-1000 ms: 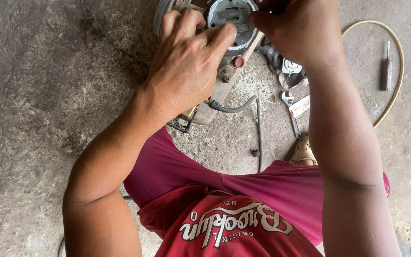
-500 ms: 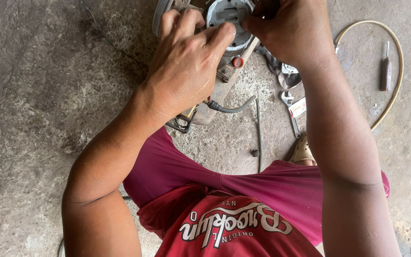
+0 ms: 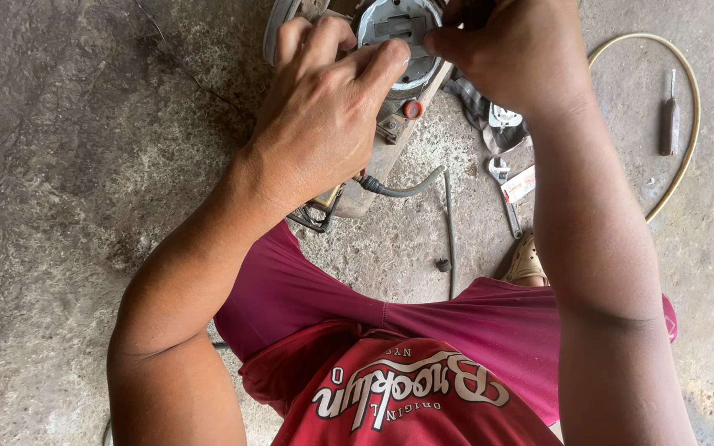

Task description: The person sits on the floor and uses a small metal tool to scrape and clean the surface of a circular engine component. They repeatedly wipe the part with a cloth and inspect the cleaned surface.

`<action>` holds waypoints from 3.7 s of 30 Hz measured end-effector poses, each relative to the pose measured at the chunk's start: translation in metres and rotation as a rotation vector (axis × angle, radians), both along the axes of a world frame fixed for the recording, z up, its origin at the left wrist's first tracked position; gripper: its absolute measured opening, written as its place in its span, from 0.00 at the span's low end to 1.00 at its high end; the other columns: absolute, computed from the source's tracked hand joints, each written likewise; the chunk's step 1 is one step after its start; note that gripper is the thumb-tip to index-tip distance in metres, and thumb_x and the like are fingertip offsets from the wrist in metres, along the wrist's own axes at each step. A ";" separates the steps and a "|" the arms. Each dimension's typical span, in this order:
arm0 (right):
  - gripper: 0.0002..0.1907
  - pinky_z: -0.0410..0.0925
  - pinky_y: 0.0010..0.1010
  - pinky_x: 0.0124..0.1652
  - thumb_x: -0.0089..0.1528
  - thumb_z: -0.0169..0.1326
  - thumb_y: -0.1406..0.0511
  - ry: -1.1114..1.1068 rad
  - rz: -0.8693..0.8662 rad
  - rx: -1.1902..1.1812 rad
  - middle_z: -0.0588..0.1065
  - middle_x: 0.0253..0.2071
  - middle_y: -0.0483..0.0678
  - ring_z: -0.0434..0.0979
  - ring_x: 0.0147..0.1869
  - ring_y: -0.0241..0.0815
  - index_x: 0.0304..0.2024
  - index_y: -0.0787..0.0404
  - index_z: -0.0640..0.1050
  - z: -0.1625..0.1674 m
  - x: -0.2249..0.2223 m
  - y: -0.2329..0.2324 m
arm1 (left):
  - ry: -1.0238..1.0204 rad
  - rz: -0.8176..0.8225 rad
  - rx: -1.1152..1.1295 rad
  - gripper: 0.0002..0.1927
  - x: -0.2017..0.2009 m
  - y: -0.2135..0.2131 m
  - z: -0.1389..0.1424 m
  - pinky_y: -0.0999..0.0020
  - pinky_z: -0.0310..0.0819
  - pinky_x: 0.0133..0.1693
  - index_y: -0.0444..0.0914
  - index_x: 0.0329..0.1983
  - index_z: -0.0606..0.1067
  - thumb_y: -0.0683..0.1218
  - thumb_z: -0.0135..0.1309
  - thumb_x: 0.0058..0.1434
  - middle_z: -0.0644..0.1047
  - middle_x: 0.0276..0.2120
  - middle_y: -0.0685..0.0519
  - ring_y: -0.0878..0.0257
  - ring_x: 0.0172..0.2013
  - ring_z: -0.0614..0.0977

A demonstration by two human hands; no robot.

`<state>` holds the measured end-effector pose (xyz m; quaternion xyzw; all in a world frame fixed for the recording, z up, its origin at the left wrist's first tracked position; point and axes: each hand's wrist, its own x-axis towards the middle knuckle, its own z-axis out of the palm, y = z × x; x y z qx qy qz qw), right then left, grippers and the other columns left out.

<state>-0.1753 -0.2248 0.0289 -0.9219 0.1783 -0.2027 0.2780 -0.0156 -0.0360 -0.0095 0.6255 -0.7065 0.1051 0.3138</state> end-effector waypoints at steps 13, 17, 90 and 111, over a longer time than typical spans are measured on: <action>0.10 0.73 0.29 0.32 0.61 0.71 0.73 -0.004 0.009 -0.124 0.79 0.34 0.49 0.80 0.34 0.39 0.38 0.66 0.80 -0.007 0.004 0.000 | 0.021 -0.021 -0.013 0.18 0.001 -0.006 -0.007 0.52 0.56 0.58 0.38 0.53 0.70 0.29 0.48 0.63 0.83 0.43 0.48 0.55 0.51 0.73; 0.09 0.72 0.28 0.31 0.61 0.69 0.73 0.016 -0.029 0.001 0.79 0.33 0.49 0.80 0.34 0.38 0.38 0.66 0.79 -0.005 0.004 0.002 | 0.023 -0.016 0.009 0.19 0.001 -0.003 -0.008 0.52 0.56 0.58 0.38 0.54 0.70 0.29 0.48 0.63 0.83 0.43 0.49 0.55 0.51 0.73; 0.19 0.77 0.33 0.43 0.59 0.47 0.75 -0.056 -0.615 1.038 0.81 0.45 0.51 0.83 0.42 0.41 0.51 0.64 0.80 -0.317 -0.236 -0.160 | 1.353 0.272 0.913 0.31 -0.214 -0.165 -0.215 0.72 0.78 0.48 0.35 0.70 0.64 0.35 0.48 0.60 0.72 0.65 0.47 0.65 0.46 0.80; 0.31 0.77 0.35 0.46 0.56 0.41 0.73 -0.234 -0.437 1.591 0.79 0.52 0.47 0.82 0.48 0.41 0.62 0.59 0.75 -0.328 -0.202 -0.186 | 2.002 0.437 0.647 0.43 -0.201 -0.280 -0.295 0.49 0.68 0.60 0.41 0.75 0.59 0.37 0.45 0.50 0.76 0.56 0.45 0.56 0.44 0.78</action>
